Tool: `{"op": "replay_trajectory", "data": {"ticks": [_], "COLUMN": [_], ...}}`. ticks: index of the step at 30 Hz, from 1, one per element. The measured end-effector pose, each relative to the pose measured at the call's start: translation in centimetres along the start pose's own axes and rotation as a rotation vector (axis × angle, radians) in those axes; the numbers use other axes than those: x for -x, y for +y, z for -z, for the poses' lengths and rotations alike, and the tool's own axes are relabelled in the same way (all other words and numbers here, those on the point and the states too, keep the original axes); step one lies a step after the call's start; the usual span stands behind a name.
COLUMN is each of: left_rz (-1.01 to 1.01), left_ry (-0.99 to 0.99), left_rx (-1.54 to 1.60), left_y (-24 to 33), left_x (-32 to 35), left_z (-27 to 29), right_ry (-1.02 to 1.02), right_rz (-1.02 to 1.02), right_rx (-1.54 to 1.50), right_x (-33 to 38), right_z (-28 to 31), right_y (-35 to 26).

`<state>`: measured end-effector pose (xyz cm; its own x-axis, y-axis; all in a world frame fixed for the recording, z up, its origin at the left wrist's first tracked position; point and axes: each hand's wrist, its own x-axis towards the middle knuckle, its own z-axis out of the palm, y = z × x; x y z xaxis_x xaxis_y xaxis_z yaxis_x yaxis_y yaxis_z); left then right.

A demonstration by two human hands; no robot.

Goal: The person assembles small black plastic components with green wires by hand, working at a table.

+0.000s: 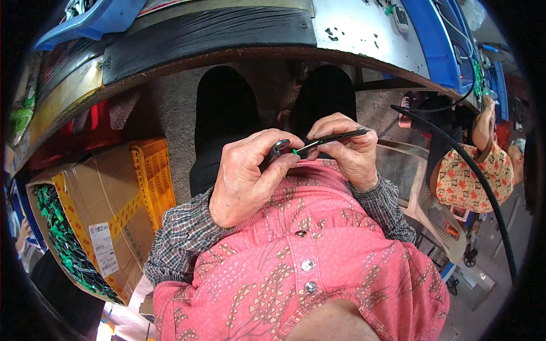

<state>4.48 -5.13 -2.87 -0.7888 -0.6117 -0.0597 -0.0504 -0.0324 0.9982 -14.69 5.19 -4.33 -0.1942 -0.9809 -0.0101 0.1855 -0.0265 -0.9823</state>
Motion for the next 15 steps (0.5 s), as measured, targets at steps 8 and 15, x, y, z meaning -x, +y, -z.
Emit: {"op": "replay_trajectory", "data": {"ticks": [8, 15], "left_rz": [-0.05, -0.194], "left_ry": [0.004, 0.05], "left_rx": [-0.068, -0.224], "left_y": [0.01, 0.4], "left_x": [-0.13, -0.48], "left_z": [0.29, 0.63], "right_ry": [-0.028, -0.019], "right_rz": [0.018, 0.014], "right_rx": [0.109, 0.113], "right_x": [-0.32, -0.72], "right_z": [0.02, -0.33], "right_y": [-0.05, -0.87]}}
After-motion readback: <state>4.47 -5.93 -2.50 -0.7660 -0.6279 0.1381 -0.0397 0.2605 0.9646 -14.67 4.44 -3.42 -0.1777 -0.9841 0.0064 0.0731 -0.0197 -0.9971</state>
